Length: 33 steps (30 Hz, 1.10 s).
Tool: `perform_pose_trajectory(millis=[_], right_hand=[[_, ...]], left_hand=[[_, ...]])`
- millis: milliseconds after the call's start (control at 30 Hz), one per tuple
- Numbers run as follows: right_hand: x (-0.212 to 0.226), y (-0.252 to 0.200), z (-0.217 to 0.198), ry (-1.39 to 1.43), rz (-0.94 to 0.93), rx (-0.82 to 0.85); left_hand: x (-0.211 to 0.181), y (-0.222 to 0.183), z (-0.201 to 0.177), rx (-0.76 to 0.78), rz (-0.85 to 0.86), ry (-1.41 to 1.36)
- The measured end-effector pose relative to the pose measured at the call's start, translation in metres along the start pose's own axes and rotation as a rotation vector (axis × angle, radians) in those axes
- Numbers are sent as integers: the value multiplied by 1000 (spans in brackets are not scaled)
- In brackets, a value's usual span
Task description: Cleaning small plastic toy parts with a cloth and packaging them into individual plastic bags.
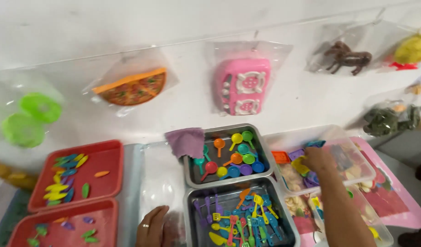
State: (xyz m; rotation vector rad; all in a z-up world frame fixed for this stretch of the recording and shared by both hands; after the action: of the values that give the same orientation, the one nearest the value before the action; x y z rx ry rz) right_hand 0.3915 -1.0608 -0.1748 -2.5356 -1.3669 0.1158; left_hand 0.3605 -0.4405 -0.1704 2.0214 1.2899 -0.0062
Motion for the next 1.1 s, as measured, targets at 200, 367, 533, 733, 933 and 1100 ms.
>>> perform_pose_trajectory(millis=[200, 367, 533, 733, 933, 1100], right_hand=[[115, -229, -155, 790, -142, -554], [252, -352, -134, 547, -1268, -910], [327, -380, -122, 489, -1408, -832], [378, -294, -120, 760, -1059, -606], [436, -229, -105, 453, -791, -251], [455, -181, -71, 167, -661, -205]], left_hand=[[-79, 29, -90, -218, -147, -266], [-131, 68, -85, 516, -175, -1521], [-115, 92, -136, 205, -241, -1685], [-32, 116, -157, 14, -870, -1711], [4, 119, -162, -67, -1046, -1614], [-1, 118, -166, -49, -955, -1607]])
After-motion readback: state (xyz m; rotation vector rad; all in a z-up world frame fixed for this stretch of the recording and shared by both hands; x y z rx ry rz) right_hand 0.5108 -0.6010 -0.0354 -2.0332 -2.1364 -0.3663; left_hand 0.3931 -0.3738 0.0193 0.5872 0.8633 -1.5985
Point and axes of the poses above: each hand's wrist, its own y-axis towards the middle knuckle, its own z-axis out of the palm, x = y × z, the point moved 3 cm from there along y, towards the middle knuckle, and after that the axes turned 15 degrees about y, right-handed, at the moved point
